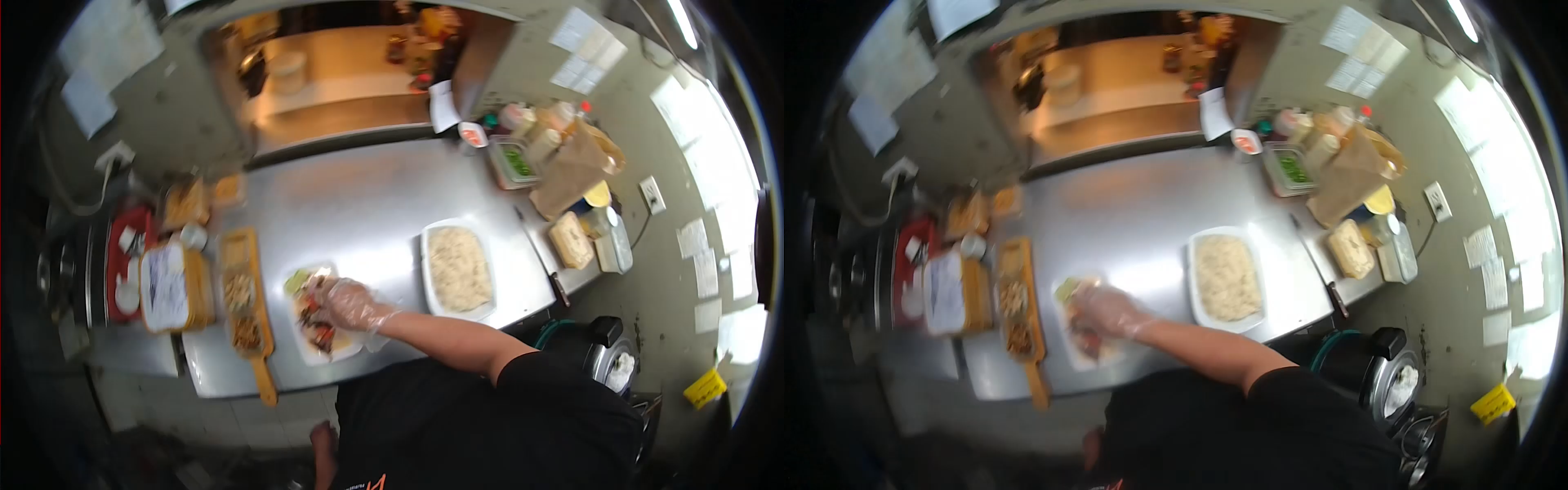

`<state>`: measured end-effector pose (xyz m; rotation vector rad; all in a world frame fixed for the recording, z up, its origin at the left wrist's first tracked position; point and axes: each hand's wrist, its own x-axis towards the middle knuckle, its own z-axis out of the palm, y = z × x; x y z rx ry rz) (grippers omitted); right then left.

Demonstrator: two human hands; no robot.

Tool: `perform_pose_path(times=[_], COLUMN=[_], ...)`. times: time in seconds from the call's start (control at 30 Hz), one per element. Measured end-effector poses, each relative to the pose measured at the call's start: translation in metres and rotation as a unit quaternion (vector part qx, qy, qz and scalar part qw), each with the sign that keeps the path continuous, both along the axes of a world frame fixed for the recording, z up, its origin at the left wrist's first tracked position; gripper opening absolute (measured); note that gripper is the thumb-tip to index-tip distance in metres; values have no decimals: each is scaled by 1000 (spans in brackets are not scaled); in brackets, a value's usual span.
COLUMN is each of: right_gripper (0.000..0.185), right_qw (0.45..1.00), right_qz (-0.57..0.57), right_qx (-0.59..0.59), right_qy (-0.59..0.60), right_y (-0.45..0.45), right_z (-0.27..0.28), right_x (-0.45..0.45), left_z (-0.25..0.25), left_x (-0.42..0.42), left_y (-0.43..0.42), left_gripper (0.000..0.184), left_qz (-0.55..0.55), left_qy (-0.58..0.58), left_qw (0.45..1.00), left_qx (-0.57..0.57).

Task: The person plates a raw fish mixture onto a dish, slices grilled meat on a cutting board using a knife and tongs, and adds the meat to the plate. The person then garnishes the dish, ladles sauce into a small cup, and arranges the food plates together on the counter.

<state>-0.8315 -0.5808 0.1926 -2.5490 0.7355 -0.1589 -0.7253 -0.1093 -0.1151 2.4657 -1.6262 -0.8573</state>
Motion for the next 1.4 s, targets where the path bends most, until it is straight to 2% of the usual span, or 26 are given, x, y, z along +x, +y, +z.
perform_pose_path(times=[0.07,0.13,0.17,0.2,0.23,0.3,0.33,0.37,0.4,0.5,0.53,0.63,0.67,0.7,0.73,0.77,0.83,0.9,1.0,1.07,1.1,1.17,1.2,1.27,1.37,1.4], right_gripper=[29,18,13,10,11,20,25,24,18,12,8,7,6,5,5,7,7,8,8,15,19,26,29,19,23,22], right_qw=[991,986,946,854,911,928,910,893,898,919,928,936,938,938,937,946,955,960,976,979,884,843,937,943,921,924], right_qz=[-56,-30,-83,-139,-206,-361,-327,-376,-322,-344,-263,-203,-184,-168,-154,-135,-99,-79,-57,-96,-115,-162,-190,-184,-358,-336], right_qx=[109,-115,-313,-485,-349,-89,-160,-182,-237,-135,-230,-271,-281,-293,-308,-294,-275,-254,-180,-143,-445,-430,-128,-211,-23,-21], right_qy=[56,-114,1,124,83,40,197,166,181,140,127,100,85,70,56,32,-52,-90,-113,-111,86,279,263,182,154,179], right_y=[-34,-110,-154,-196,-234,-284,-302,-314,-321,-319,-317,-305,-298,-290,-281,-270,-255,-246,-257,-274,-297,-355,-387,-437,-443,-445], right_z=[28,-44,-58,-72,-41,27,26,-3,-32,-12,-6,34,39,43,49,56,55,38,32,22,-29,-63,-52,-109,-89,-94], right_x=[-30,-97,-145,-193,-248,-339,-370,-402,-429,-431,-433,-429,-425,-418,-411,-400,-378,-351,-344,-358,-374,-407,-423,-442,-419,-414], left_z=[-14,-18,-10,-1,11,38,53,68,93,175,204,273,315,345,360,344,343,342,326,293,278,263,260,262,271,264], left_x=[-18,-35,-46,-58,-69,-89,-97,-103,-109,-120,-119,-129,-144,-166,-188,-198,-235,-265,-274,-268,-263,-262,-261,-267,-272,-269], left_y=[0,-7,-16,-26,-35,-59,-68,-76,-90,-144,-170,-286,-345,-402,-448,-485,-566,-637,-686,-697,-700,-704,-703,-706,-717,-719], left_gripper=[25,27,30,32,31,28,27,26,25,25,25,38,39,36,35,38,51,54,52,52,52,46,44,36,35,43], left_qz=[-2,-6,-25,-43,-15,53,80,100,115,126,124,173,109,172,127,121,152,269,251,215,199,204,205,209,180,145], left_qy=[9,10,31,52,82,152,178,196,211,234,236,254,254,306,296,369,569,622,642,607,588,536,519,475,345,299], left_qw=[998,993,987,978,971,953,945,938,931,920,919,918,951,930,947,920,802,731,718,758,776,811,824,847,918,941], left_qx=[64,118,158,197,225,255,263,269,274,288,292,252,138,111,3,-51,-102,-77,-94,-102,-107,-113,-102,-112,-71,-63])
